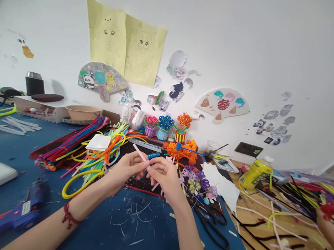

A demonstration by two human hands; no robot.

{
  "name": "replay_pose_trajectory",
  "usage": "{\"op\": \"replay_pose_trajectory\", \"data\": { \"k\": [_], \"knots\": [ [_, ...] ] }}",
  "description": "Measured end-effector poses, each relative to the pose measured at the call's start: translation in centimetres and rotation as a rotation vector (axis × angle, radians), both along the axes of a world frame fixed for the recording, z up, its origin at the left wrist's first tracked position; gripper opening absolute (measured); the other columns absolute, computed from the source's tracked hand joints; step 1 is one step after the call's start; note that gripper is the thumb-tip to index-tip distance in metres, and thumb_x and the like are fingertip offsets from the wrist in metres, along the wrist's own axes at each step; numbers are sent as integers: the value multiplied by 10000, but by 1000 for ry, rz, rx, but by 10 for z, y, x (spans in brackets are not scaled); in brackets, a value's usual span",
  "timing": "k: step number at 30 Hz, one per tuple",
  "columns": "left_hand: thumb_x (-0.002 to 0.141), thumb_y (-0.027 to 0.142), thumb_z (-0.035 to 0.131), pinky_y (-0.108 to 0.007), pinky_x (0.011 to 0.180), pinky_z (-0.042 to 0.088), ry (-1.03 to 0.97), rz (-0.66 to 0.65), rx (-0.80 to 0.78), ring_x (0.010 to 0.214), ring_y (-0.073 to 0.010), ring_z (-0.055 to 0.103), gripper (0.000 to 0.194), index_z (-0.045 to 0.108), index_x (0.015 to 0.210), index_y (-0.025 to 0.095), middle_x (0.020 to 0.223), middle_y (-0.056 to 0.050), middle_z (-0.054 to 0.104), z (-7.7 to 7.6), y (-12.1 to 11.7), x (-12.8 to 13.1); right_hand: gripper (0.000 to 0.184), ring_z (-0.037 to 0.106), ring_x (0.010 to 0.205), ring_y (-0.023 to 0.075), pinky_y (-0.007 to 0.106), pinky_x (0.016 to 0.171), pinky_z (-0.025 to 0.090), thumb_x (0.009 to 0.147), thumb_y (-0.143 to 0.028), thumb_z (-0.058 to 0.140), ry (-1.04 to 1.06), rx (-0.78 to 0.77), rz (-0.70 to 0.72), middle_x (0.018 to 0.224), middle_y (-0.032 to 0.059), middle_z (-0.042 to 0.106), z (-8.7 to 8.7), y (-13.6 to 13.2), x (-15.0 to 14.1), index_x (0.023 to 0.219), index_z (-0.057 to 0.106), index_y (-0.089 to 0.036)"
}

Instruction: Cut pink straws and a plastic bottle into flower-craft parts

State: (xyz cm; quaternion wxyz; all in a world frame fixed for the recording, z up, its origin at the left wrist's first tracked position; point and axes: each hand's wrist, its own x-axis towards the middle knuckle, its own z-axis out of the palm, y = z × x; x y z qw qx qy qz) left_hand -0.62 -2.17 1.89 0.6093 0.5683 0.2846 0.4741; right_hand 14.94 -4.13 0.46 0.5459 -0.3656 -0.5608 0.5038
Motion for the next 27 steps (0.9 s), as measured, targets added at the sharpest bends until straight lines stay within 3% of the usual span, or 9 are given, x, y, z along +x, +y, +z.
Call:
{"op": "replay_pose_trajectory", "data": {
  "k": [7, 14, 18, 21, 24, 27],
  "knots": [
    [647, 350, 820, -181, 515, 375, -240, 141, -32, 519, -60, 467, 315, 633, 759, 121, 671, 1, 597, 3, 0, -1, 281, 598, 553, 84, 174, 543, 481, 642, -278, 844, 320, -68, -58, 668, 7, 677, 4, 0, 3, 838, 676, -169],
    [675, 407, 810, -167, 514, 347, -417, -30, -140, 510, -32, 417, 351, 692, 830, 115, 697, 7, 569, 0, 0, -1, 278, 589, 537, 67, 139, 524, 499, 541, -251, 899, 551, -158, -102, 643, 9, 675, -1, 5, -7, 727, 713, -162],
    [709, 454, 770, -181, 518, 325, -334, -139, -145, 513, -50, 400, 355, 649, 739, 121, 623, 25, 510, -3, -3, 0, 281, 548, 517, 51, 128, 504, 484, 553, -307, 892, 593, -160, -87, 633, -10, 645, -3, 5, -8, 733, 725, -169],
    [737, 527, 713, -199, 525, 323, -165, -203, -85, 522, -72, 405, 432, 574, 643, 129, 593, 25, 475, -3, -7, 1, 262, 501, 480, 56, 154, 463, 451, 620, -369, 852, 522, -100, -76, 581, -19, 596, -3, 3, -6, 730, 726, -167],
    [773, 562, 654, -208, 534, 341, -7, -226, -6, 554, -85, 422, 469, 520, 621, 140, 653, 5, 505, -1, -11, 3, 235, 486, 458, 57, 169, 452, 416, 666, -364, 824, 424, -24, -90, 550, -21, 574, -1, 1, -4, 704, 717, -159],
    [815, 567, 597, -220, 551, 371, 17, -270, 26, 602, -109, 475, 460, 493, 644, 153, 722, -20, 552, -1, -12, 4, 211, 496, 417, 82, 202, 426, 393, 707, -352, 792, 337, 13, -112, 504, -31, 545, 1, -1, -4, 688, 698, -164]
  ]
}}
